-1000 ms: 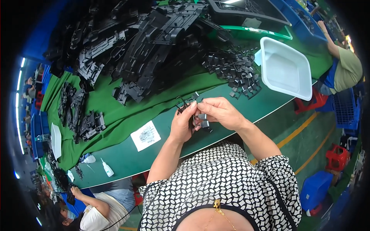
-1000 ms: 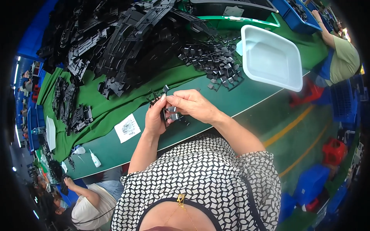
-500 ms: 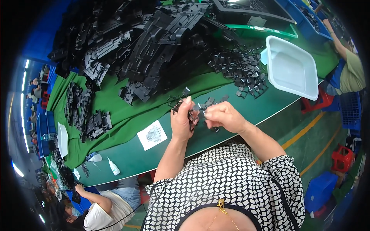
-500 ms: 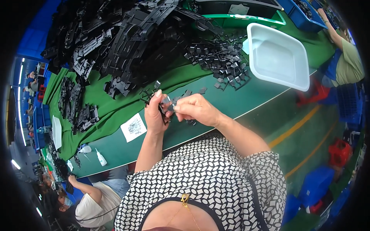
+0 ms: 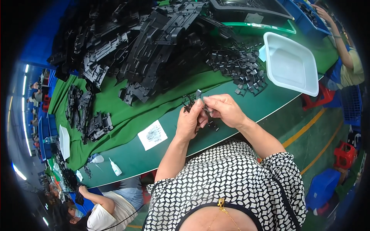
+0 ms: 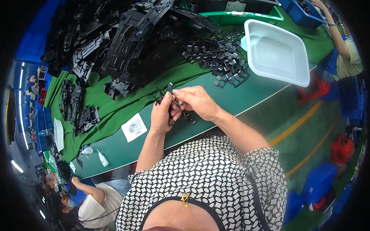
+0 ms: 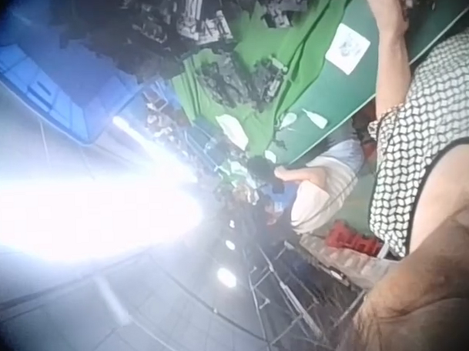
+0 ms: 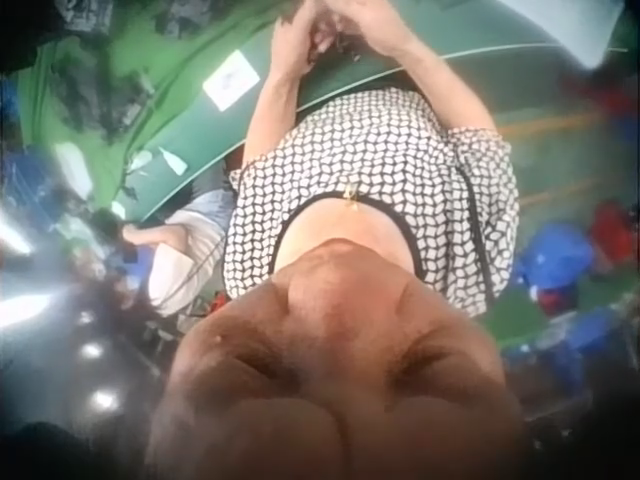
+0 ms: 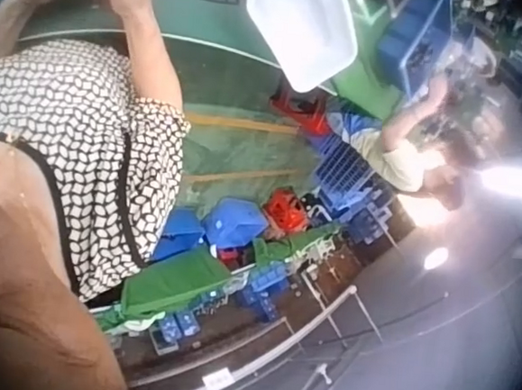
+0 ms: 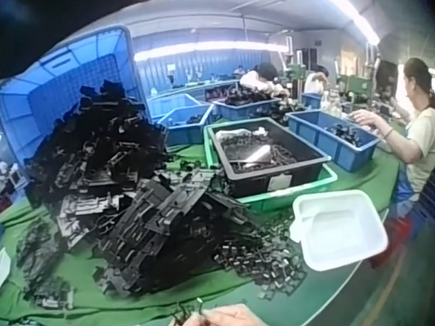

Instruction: Assembling small black plastic parts onto a larger frame or component at a factory workstation.

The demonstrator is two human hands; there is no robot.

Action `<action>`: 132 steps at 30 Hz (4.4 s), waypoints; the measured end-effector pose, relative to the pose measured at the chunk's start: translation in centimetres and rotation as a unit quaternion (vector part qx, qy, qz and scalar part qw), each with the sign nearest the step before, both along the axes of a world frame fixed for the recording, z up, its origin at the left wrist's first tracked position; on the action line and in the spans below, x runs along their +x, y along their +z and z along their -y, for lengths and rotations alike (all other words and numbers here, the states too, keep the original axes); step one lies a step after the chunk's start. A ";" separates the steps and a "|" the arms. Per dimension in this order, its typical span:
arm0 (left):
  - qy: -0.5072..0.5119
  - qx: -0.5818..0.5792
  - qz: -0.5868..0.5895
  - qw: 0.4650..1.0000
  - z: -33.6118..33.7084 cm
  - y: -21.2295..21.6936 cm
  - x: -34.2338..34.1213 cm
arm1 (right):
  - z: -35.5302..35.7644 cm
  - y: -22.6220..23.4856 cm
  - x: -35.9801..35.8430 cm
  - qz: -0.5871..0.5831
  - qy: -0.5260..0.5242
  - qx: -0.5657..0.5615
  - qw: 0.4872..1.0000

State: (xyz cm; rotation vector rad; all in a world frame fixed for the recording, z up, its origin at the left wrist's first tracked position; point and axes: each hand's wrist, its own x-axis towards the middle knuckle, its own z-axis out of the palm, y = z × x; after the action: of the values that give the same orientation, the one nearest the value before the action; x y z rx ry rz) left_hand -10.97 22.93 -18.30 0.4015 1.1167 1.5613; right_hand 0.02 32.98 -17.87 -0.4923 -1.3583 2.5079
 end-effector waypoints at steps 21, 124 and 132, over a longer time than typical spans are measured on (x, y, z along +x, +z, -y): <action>0.003 0.082 0.085 0.993 0.4 0.2 -1.2 | -0.4 -1.1 0.2 -0.049 -0.077 -0.232 0.968; 0.059 0.080 0.235 0.967 -0.4 0.0 -0.9 | -8.4 1.0 1.4 0.146 -0.229 0.781 0.563; 0.072 0.084 0.201 0.973 -0.4 -0.3 -0.9 | -8.5 1.8 1.6 0.082 -0.266 0.648 0.709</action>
State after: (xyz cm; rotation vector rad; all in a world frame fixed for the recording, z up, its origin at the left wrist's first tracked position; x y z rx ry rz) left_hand -11.83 23.37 -18.56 0.1059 0.7152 1.7760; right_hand 1.64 41.46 -16.10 -0.5956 -2.1691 0.6640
